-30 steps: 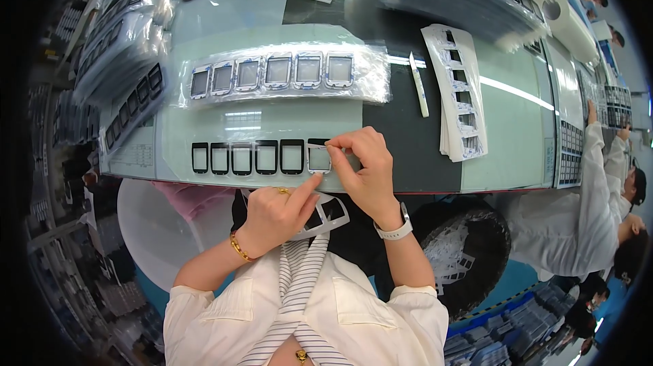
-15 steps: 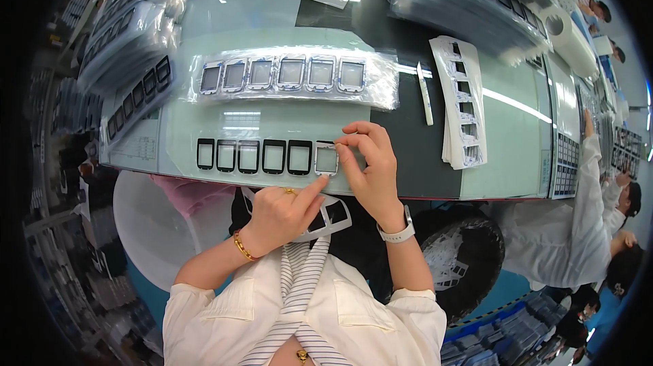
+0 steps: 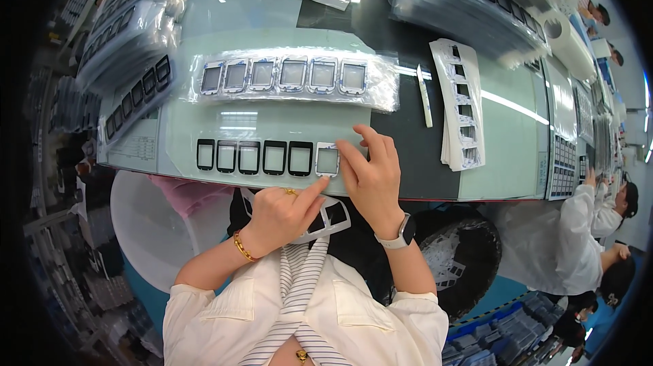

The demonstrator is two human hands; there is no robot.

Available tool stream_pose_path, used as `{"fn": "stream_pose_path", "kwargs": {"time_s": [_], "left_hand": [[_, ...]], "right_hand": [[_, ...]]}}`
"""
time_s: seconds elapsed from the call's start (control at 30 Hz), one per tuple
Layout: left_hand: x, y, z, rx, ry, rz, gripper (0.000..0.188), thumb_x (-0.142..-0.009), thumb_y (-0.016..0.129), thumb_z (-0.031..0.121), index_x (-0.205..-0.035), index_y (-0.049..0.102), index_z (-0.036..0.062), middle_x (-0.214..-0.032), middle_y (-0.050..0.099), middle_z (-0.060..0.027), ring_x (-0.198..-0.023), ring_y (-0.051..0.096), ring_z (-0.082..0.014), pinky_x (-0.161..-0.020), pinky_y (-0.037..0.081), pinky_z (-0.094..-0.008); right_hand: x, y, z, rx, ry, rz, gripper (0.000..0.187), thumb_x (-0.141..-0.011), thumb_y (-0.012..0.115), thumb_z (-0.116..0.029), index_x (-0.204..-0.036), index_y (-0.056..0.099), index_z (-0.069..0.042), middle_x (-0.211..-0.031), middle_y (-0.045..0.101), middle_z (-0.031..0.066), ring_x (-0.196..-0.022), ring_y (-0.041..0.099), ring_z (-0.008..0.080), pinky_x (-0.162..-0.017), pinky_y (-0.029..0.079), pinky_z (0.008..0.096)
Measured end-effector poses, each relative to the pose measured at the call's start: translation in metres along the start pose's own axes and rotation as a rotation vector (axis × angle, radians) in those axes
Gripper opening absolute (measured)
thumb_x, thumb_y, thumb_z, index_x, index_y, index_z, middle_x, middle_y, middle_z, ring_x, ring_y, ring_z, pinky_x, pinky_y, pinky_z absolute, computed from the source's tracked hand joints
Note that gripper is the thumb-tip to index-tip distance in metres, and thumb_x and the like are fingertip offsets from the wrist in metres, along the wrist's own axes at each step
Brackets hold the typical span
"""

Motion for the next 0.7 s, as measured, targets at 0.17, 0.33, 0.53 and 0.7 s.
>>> {"fn": "stream_pose_path", "kwargs": {"time_s": [0.17,0.33,0.53,0.7], "left_hand": [[-0.001,-0.002,0.002,-0.005,0.01,0.0,0.041,-0.089,0.076,0.02,-0.127,0.073,0.0061,-0.056,0.056,-0.0002,-0.045,0.056,-0.0193,-0.048,0.045,-0.0345],[0.006,-0.005,-0.005,0.124,-0.044,-0.022,0.041,-0.093,0.076,0.023,-0.131,0.072,0.0109,-0.056,0.056,-0.0014,-0.045,0.055,-0.02,-0.047,0.044,-0.0351],[0.02,-0.028,-0.027,0.629,-0.229,0.083,0.052,-0.088,0.085,0.022,-0.137,0.069,0.0121,-0.057,0.054,-0.0008,-0.045,0.05,-0.0173,-0.048,0.04,-0.0296],[0.021,-0.036,-0.034,0.808,-0.268,-0.023,0.041,-0.083,0.087,0.011,-0.122,0.076,0.0035,-0.067,0.065,-0.0031,-0.056,0.057,-0.0098,-0.054,0.041,-0.0248]], "right_hand": [[0.007,-0.008,0.006,-0.084,0.024,-0.021,0.033,-0.081,0.068,0.011,-0.109,0.078,-0.004,-0.124,0.065,0.0122,-0.093,0.061,0.027,-0.078,0.052,0.0372],[0.009,-0.013,0.002,-0.043,0.021,-0.01,0.041,-0.079,0.067,0.01,-0.117,0.075,-0.004,-0.118,0.068,0.0125,-0.094,0.061,0.0298,-0.08,0.052,0.0384],[0.029,-0.016,-0.045,-0.43,0.03,-0.445,0.033,-0.084,0.073,-0.002,-0.117,0.07,-0.006,-0.094,0.069,0.0097,-0.087,0.064,0.0309,-0.08,0.049,0.0406],[0.04,-0.011,-0.028,-0.387,0.159,-0.493,0.014,-0.086,0.072,-0.001,-0.099,0.075,-0.004,-0.08,0.067,0.0073,-0.071,0.058,0.0262,-0.066,0.046,0.0374]]}}
Point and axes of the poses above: each hand's wrist, its own x-axis away from the middle knuckle, its own y-axis out of the palm, z = x × y, the point moved 9 cm from there along -x, towards the middle knuckle
